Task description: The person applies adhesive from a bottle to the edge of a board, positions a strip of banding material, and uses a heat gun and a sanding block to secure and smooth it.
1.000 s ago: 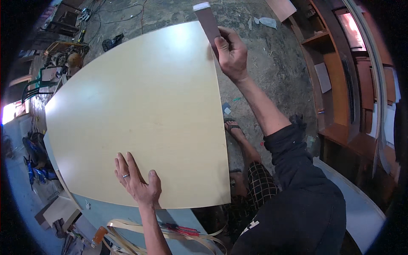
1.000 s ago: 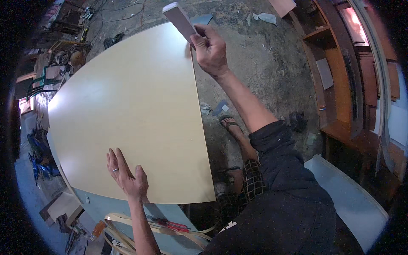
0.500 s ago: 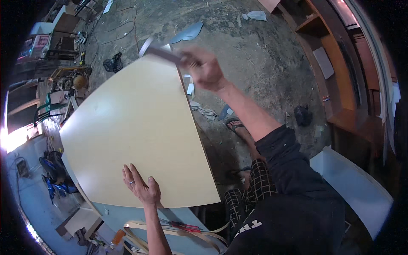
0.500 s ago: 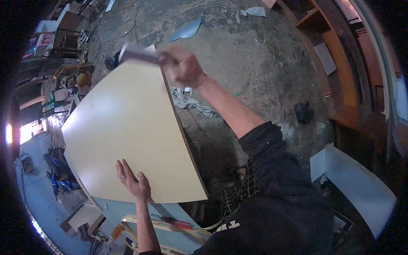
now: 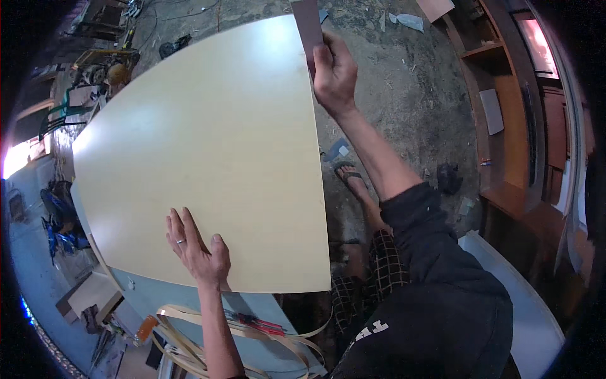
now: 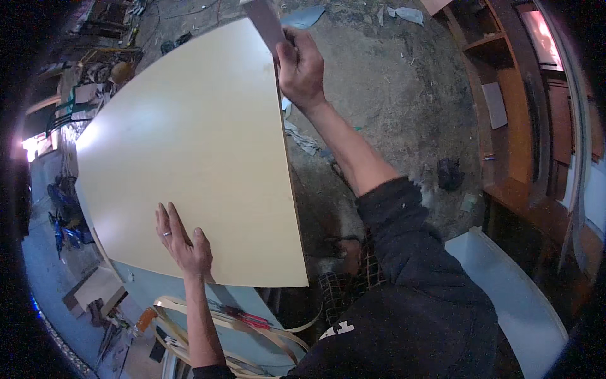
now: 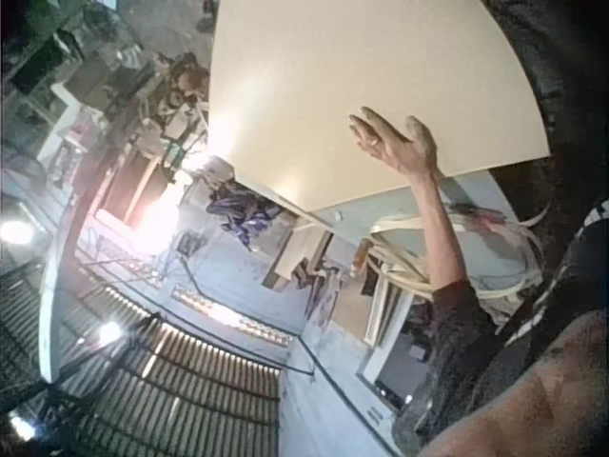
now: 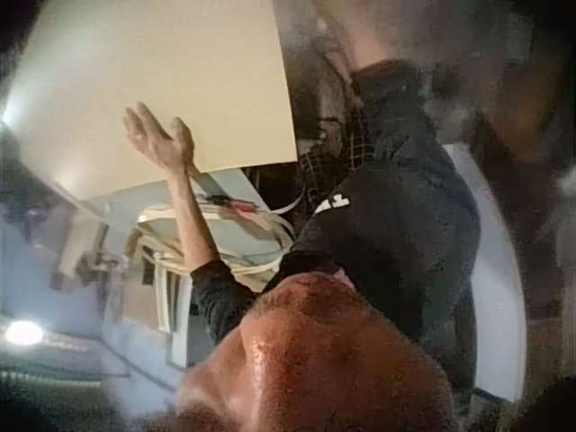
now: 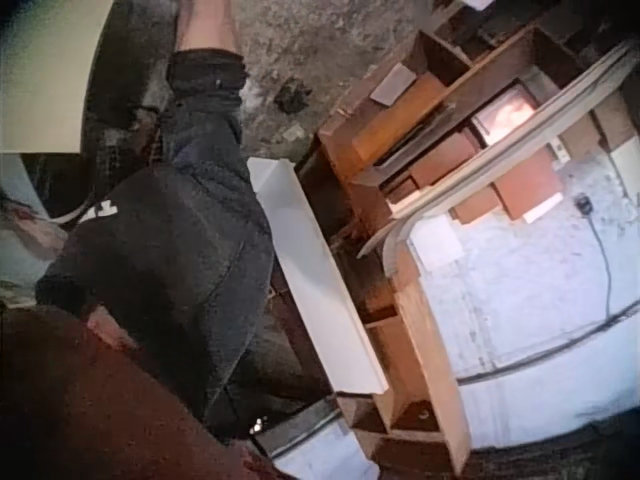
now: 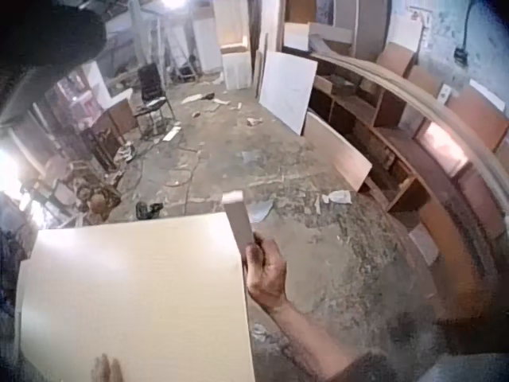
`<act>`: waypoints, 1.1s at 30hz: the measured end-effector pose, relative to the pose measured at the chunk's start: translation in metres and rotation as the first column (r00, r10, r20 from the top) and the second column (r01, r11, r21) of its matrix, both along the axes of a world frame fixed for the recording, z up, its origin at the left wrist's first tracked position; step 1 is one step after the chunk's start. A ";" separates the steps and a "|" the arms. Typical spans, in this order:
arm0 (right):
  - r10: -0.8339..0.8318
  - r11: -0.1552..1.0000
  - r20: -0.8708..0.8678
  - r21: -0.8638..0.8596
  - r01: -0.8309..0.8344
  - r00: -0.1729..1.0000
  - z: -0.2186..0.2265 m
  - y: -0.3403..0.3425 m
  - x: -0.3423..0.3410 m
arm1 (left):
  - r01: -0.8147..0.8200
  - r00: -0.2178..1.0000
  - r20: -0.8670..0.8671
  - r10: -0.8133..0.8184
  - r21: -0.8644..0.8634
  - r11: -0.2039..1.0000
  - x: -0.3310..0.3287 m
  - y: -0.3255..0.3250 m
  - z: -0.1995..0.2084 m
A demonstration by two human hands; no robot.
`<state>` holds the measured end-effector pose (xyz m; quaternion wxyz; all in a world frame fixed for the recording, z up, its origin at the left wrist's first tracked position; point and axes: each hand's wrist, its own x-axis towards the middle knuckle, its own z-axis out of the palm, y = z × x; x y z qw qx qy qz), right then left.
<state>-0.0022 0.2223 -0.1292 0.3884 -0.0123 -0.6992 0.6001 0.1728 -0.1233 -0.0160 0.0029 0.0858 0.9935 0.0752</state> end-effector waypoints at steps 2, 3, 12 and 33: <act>0.027 1.000 0.050 -0.001 -0.027 0.998 -0.002 -0.010 0.034 | -0.016 1.000 0.000 0.016 0.006 1.000 0.002 0.002 0.000; 0.036 0.999 0.075 -0.003 -0.036 0.997 -0.003 -0.014 0.053 | -0.027 1.000 0.004 0.027 0.020 0.999 0.002 0.001 -0.001; 0.257 0.952 0.088 0.148 -0.268 0.962 0.019 -0.033 0.204 | -0.024 1.000 -0.011 0.024 0.026 0.999 0.005 0.006 -0.004; 0.272 0.962 0.089 0.002 -0.273 0.958 0.013 -0.047 0.240 | 0.040 0.998 -0.041 -0.036 0.096 0.995 0.004 -0.007 -0.027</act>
